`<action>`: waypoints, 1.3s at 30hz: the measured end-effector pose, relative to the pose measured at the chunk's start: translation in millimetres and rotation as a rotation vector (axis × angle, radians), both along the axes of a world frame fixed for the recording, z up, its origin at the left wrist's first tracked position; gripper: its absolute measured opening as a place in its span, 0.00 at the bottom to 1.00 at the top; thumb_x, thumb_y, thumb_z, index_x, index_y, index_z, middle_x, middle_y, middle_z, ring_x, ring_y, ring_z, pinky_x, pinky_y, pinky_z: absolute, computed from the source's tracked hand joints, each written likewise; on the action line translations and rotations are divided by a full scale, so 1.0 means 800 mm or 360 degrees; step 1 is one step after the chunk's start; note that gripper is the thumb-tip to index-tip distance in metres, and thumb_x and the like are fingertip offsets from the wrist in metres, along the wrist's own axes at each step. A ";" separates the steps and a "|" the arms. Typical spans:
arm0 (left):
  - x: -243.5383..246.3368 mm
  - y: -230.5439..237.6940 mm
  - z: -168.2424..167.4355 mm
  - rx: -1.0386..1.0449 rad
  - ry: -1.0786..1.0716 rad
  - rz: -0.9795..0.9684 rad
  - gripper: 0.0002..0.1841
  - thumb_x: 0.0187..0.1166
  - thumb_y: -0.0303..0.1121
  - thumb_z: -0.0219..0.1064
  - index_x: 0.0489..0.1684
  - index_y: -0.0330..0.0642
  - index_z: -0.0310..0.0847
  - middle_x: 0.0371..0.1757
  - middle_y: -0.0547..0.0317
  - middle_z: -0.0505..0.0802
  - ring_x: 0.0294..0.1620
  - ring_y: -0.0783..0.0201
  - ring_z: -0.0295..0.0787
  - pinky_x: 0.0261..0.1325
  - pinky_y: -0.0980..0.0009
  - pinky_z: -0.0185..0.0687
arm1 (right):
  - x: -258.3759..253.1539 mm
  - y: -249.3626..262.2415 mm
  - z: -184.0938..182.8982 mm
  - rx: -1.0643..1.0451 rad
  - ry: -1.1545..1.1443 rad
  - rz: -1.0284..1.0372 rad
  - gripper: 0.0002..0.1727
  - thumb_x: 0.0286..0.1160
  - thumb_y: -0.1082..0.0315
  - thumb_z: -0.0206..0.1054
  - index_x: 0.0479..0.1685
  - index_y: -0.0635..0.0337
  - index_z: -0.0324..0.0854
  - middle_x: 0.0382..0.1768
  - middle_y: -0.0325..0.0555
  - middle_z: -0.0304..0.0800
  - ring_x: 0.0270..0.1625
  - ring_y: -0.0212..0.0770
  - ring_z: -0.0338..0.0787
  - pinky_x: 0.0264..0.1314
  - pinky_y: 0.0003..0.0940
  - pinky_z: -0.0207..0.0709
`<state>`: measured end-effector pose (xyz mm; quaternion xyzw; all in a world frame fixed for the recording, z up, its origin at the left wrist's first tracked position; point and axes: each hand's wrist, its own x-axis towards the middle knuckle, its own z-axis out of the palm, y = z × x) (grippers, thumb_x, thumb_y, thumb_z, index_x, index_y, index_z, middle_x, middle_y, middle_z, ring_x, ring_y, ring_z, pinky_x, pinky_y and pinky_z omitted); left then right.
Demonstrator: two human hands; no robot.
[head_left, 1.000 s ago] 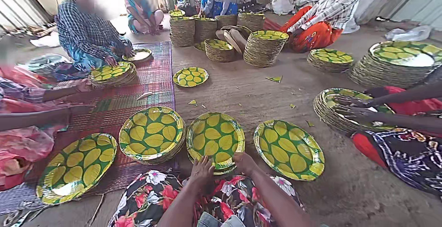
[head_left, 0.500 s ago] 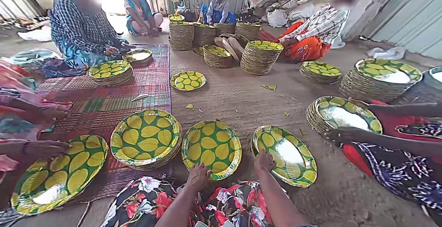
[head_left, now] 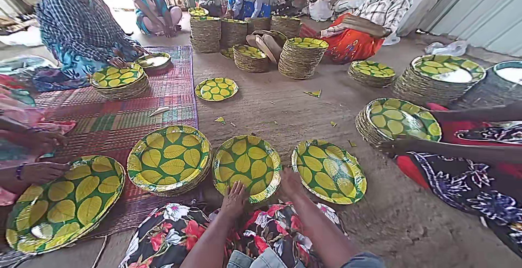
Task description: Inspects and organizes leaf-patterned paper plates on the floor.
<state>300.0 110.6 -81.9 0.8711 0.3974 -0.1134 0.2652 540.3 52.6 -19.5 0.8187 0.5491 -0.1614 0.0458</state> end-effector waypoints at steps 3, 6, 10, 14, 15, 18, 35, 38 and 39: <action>0.002 0.001 0.008 0.0052 -0.0012 0.0077 0.33 0.91 0.50 0.54 0.94 0.48 0.58 0.98 0.46 0.50 0.99 0.47 0.31 0.93 0.35 0.16 | 0.033 -0.006 -0.007 0.0000 0.0050 -0.0556 0.29 0.88 0.65 0.58 0.85 0.70 0.67 0.87 0.71 0.63 0.91 0.68 0.61 0.87 0.74 0.51; 0.003 0.001 0.006 0.0038 0.0025 0.0130 0.33 0.91 0.53 0.53 0.95 0.55 0.57 0.98 0.47 0.49 0.99 0.43 0.33 0.92 0.31 0.18 | 0.046 -0.008 -0.026 -0.0431 -0.0023 -0.0717 0.34 0.79 0.60 0.69 0.79 0.75 0.70 0.82 0.73 0.69 0.85 0.69 0.68 0.80 0.72 0.63; 0.001 0.003 0.008 0.0038 0.0047 0.0128 0.33 0.91 0.53 0.53 0.95 0.56 0.57 0.98 0.47 0.50 0.99 0.43 0.33 0.92 0.32 0.19 | 0.040 -0.002 -0.020 -0.0366 -0.0098 -0.0699 0.25 0.80 0.67 0.66 0.74 0.71 0.77 0.76 0.67 0.79 0.81 0.65 0.76 0.81 0.68 0.65; 0.001 0.004 0.012 0.0002 0.0026 0.0124 0.32 0.91 0.52 0.53 0.94 0.55 0.57 0.98 0.48 0.49 0.99 0.44 0.32 0.92 0.32 0.18 | 0.047 -0.005 0.001 0.0333 -0.0040 -0.0750 0.23 0.89 0.72 0.53 0.81 0.63 0.74 0.77 0.66 0.78 0.83 0.64 0.74 0.83 0.66 0.61; 0.001 0.004 0.011 -0.0005 -0.0006 0.0147 0.32 0.92 0.52 0.51 0.94 0.54 0.57 0.98 0.47 0.50 0.99 0.44 0.33 0.92 0.33 0.18 | 0.044 -0.005 0.005 0.0529 -0.0070 -0.0668 0.21 0.90 0.72 0.53 0.76 0.65 0.79 0.73 0.66 0.82 0.80 0.64 0.77 0.79 0.63 0.65; 0.001 0.000 0.010 0.0140 -0.0416 0.0539 0.32 0.94 0.47 0.47 0.93 0.38 0.55 0.95 0.35 0.54 0.98 0.39 0.39 0.93 0.33 0.25 | 0.025 -0.007 0.004 0.0843 0.0038 -0.0101 0.18 0.88 0.76 0.52 0.64 0.75 0.84 0.66 0.71 0.86 0.74 0.68 0.83 0.75 0.63 0.73; -0.001 0.017 0.024 -0.0817 -0.1310 0.1880 0.37 0.86 0.26 0.63 0.91 0.28 0.44 0.85 0.24 0.68 0.85 0.37 0.68 0.84 0.44 0.67 | 0.022 0.003 -0.017 0.0355 0.0706 -0.0856 0.40 0.85 0.67 0.66 0.92 0.72 0.50 0.83 0.76 0.67 0.85 0.69 0.72 0.86 0.60 0.65; 0.003 0.017 0.064 -0.0676 -0.1246 0.1644 0.38 0.88 0.29 0.60 0.92 0.27 0.40 0.86 0.24 0.67 0.88 0.39 0.66 0.88 0.48 0.61 | 0.033 0.000 -0.006 0.0518 0.0772 -0.1076 0.30 0.85 0.70 0.65 0.84 0.72 0.65 0.78 0.75 0.74 0.82 0.69 0.75 0.83 0.62 0.66; -0.001 0.021 0.080 -0.0601 -0.1249 0.1604 0.37 0.89 0.31 0.60 0.92 0.26 0.42 0.84 0.24 0.70 0.86 0.39 0.69 0.87 0.48 0.64 | 0.030 0.002 0.003 0.0598 0.0819 -0.1088 0.29 0.85 0.70 0.64 0.84 0.71 0.67 0.77 0.75 0.75 0.81 0.68 0.75 0.83 0.62 0.65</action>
